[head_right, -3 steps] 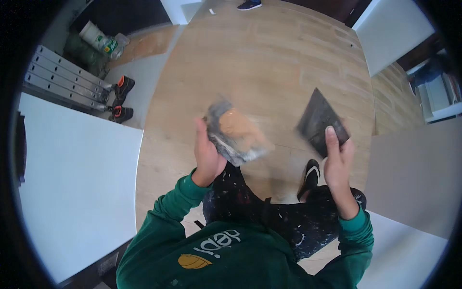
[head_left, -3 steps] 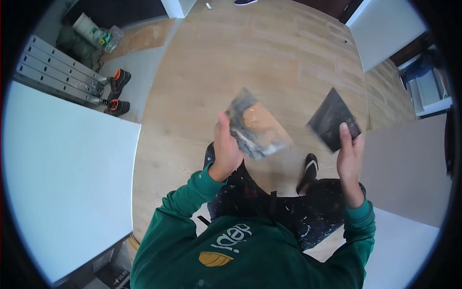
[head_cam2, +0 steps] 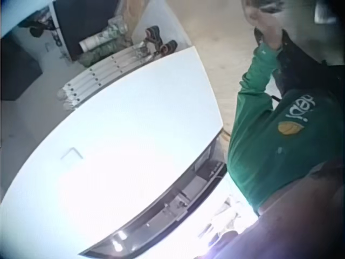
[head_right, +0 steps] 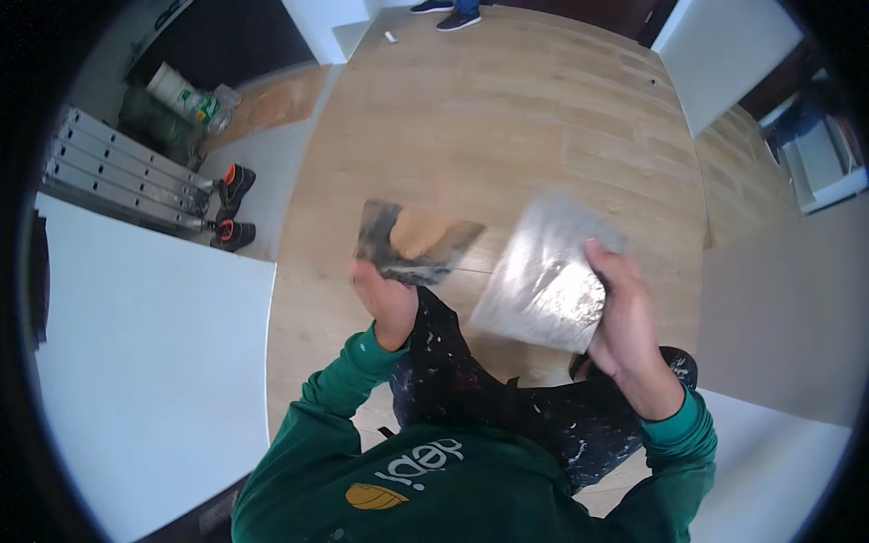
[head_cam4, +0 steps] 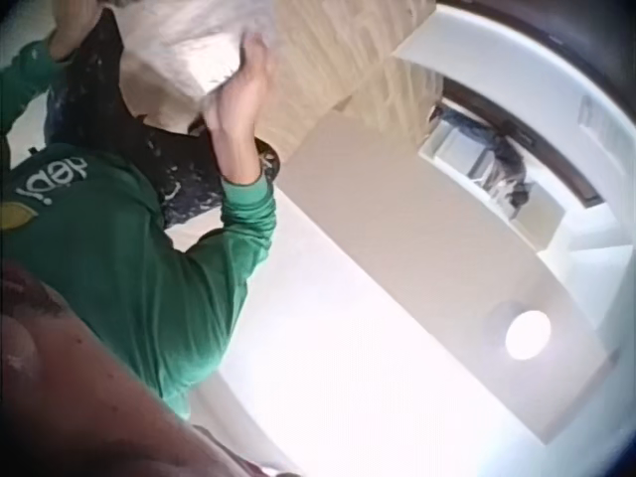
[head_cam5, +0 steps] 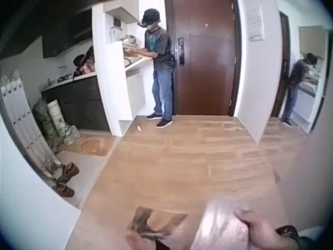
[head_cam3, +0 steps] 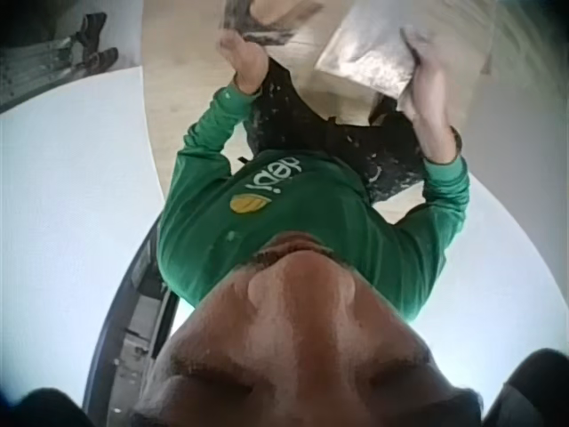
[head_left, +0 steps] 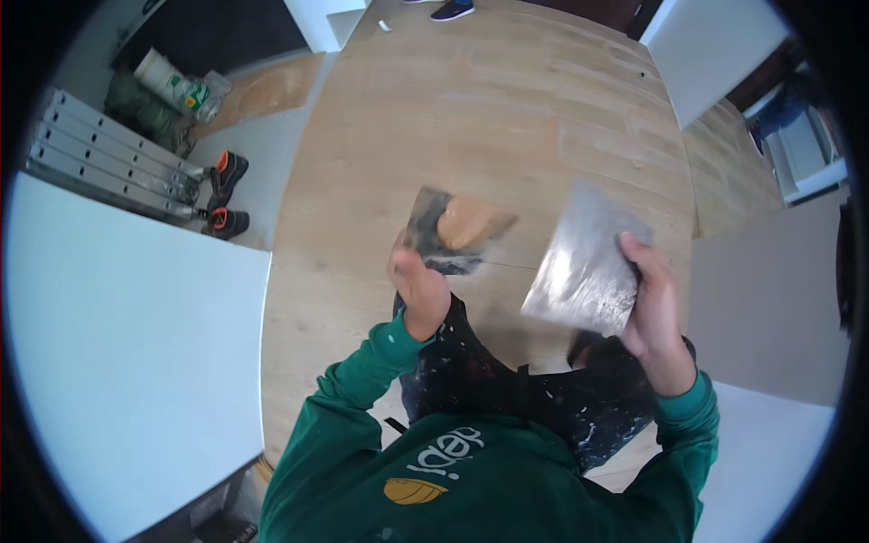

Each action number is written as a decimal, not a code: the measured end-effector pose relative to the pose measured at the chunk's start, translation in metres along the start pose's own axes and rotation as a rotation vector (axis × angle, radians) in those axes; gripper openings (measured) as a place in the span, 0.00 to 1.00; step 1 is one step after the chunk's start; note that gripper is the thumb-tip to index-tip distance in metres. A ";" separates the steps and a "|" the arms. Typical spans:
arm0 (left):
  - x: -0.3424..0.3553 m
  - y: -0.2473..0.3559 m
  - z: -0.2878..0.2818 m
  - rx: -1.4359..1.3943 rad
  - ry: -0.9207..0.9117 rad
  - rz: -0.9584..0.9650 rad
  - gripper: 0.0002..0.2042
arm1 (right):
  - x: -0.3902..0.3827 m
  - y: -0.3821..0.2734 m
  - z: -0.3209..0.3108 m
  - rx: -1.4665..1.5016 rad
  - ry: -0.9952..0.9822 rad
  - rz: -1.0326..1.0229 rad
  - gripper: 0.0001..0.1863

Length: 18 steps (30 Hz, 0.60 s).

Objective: The person fills gaps in the wooden floorboards using wood filler and metal scrapers, spreading the material along the seams between the boards.

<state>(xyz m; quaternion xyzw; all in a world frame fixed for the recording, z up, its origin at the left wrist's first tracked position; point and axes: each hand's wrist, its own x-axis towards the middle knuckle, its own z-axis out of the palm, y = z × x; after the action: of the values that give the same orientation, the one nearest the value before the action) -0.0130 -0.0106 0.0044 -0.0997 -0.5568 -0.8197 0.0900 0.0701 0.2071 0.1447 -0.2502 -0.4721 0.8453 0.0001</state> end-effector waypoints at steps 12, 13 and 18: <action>0.048 0.010 -0.037 0.490 -0.557 1.046 0.28 | -0.001 0.008 0.074 0.030 -0.201 0.292 0.19; 0.052 0.004 -0.044 0.552 -0.529 0.990 0.28 | 0.006 0.010 0.076 0.046 -0.219 0.300 0.20; 0.047 -0.060 -0.066 -0.089 0.557 -0.024 0.27 | 0.093 0.024 0.066 0.076 -0.376 0.369 0.20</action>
<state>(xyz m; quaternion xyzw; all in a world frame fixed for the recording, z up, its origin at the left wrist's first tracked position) -0.0776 -0.0520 -0.0604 0.1322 -0.4750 -0.8403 0.2251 -0.0341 0.1631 0.1147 -0.1704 -0.3781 0.8798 -0.2323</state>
